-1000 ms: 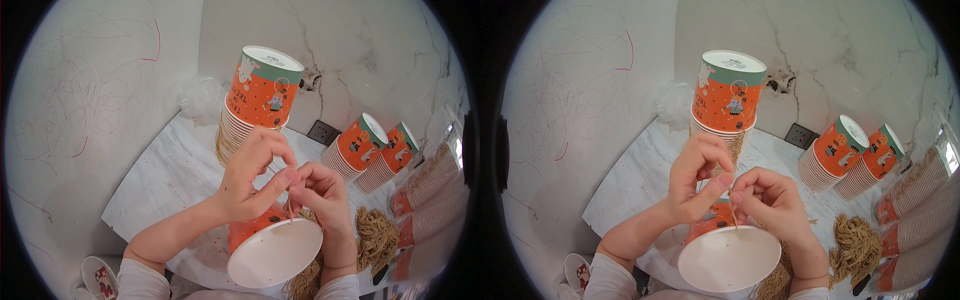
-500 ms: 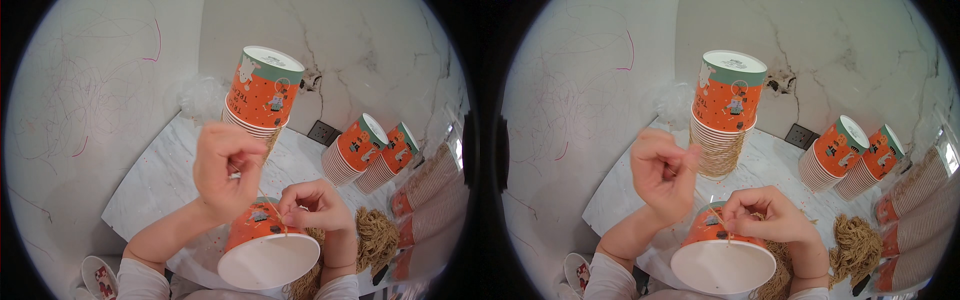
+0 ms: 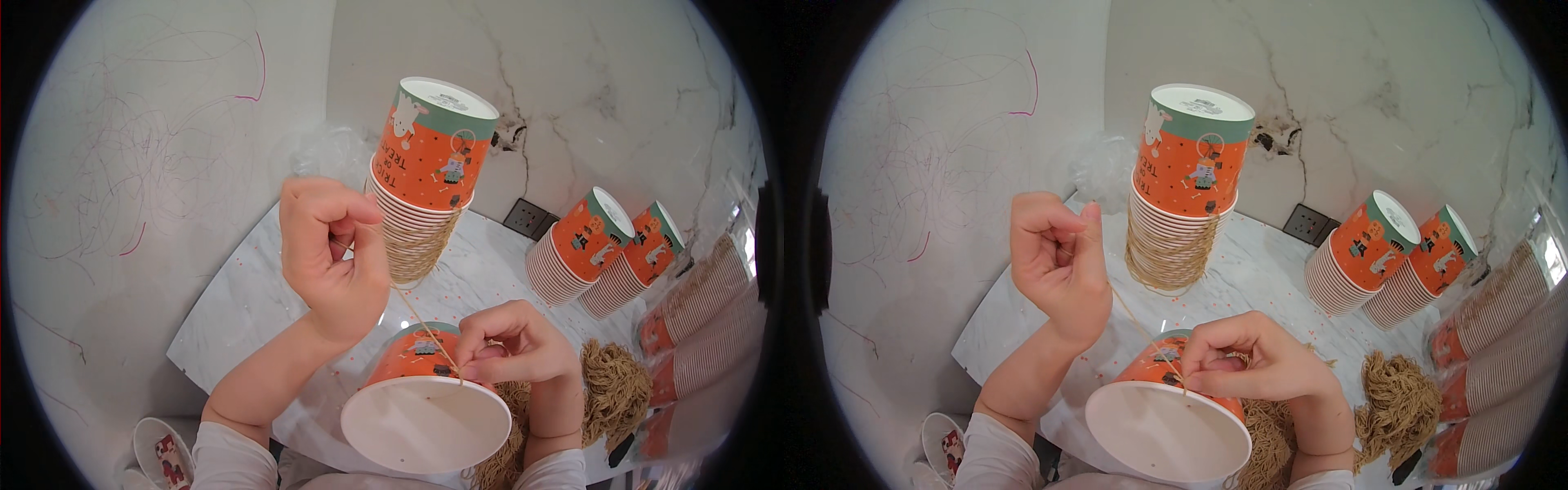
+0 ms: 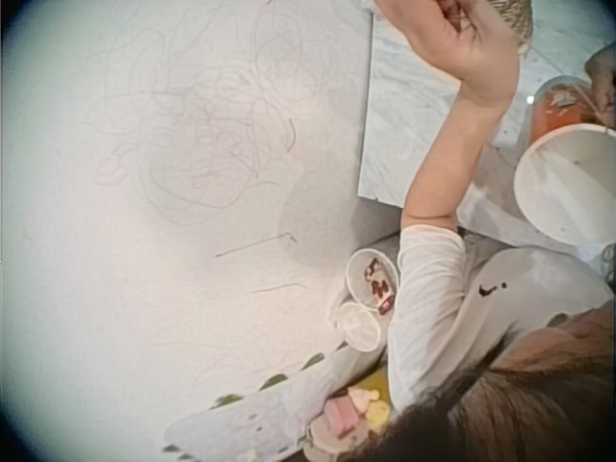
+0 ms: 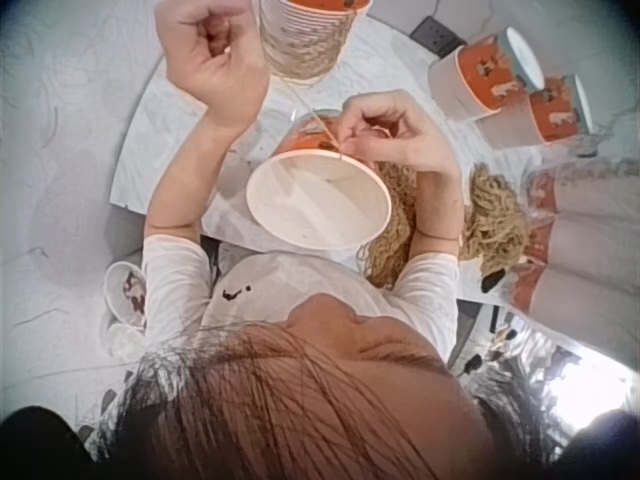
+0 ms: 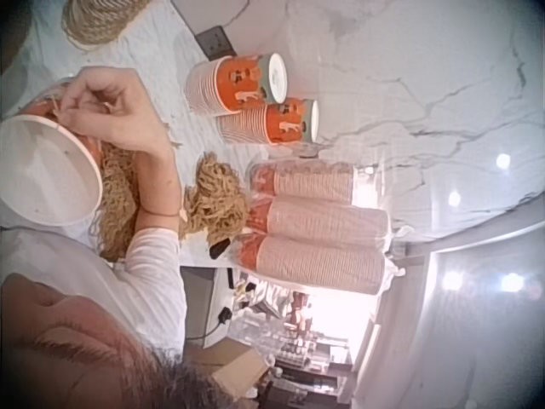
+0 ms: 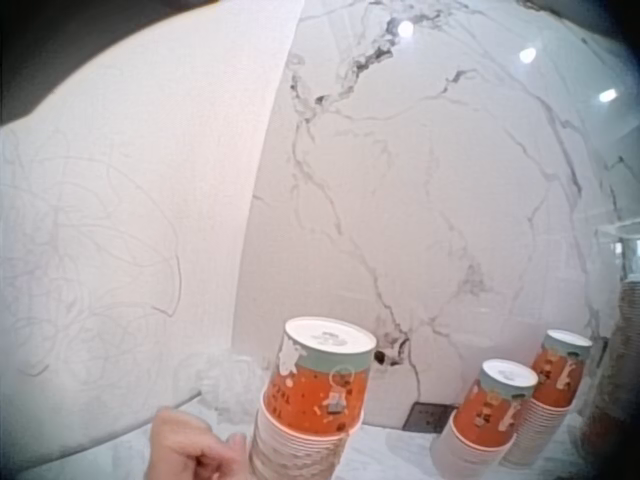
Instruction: Attaching string handles to decorative paper cups.
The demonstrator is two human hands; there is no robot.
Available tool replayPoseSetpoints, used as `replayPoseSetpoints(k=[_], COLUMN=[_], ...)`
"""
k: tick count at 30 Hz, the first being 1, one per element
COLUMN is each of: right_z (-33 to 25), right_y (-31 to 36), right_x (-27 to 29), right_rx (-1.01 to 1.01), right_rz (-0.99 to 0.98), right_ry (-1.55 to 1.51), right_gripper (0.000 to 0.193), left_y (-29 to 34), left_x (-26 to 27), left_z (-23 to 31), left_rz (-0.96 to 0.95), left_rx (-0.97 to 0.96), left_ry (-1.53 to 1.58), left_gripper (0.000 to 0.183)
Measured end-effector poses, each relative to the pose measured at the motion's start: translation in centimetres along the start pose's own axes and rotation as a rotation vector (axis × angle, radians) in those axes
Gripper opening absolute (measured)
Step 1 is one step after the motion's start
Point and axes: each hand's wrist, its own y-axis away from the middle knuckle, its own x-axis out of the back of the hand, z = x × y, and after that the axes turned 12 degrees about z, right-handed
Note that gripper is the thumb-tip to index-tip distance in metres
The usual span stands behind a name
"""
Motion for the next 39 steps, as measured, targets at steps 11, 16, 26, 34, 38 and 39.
replayPoseSetpoints(k=[11, 16, 26, 34, 38, 39], right_z=[-0.2, -0.5, -0.4, 1.9, 2.2, 2.1], right_y=[0.3, 0.2, 0.7, 2.4, 1.1, 1.1], right_x=[0.1, 0.5, 2.4, 2.6, 2.6, 2.9], right_rx=[-0.015, 0.331, 0.737, 1.914, 1.724, 1.561], right_rz=[0.182, 0.133, 0.811, 1.121, 0.908, 0.934], right_ry=[-0.033, 0.468, 0.901, 0.969, 0.814, 0.951], right_gripper=[0.021, 0.027, 0.019, 0.03, 0.015, 0.015], left_y=[0.3, 0.0, -1.3, -0.8, 0.4, 0.7], left_x=[-0.3, -0.4, -0.5, -0.9, -0.3, -0.3], left_z=[0.4, 1.2, 1.7, 2.4, 1.2, 0.9], left_rz=[-0.229, -0.324, -0.416, -0.847, -0.652, -0.575], left_rx=[0.319, 0.302, 0.691, 0.532, 0.258, 0.291], left_ry=[0.113, 0.055, 0.038, -0.081, 0.138, 0.175], left_gripper=[0.027, 0.025, 0.03, 0.07, 0.045, 0.036])
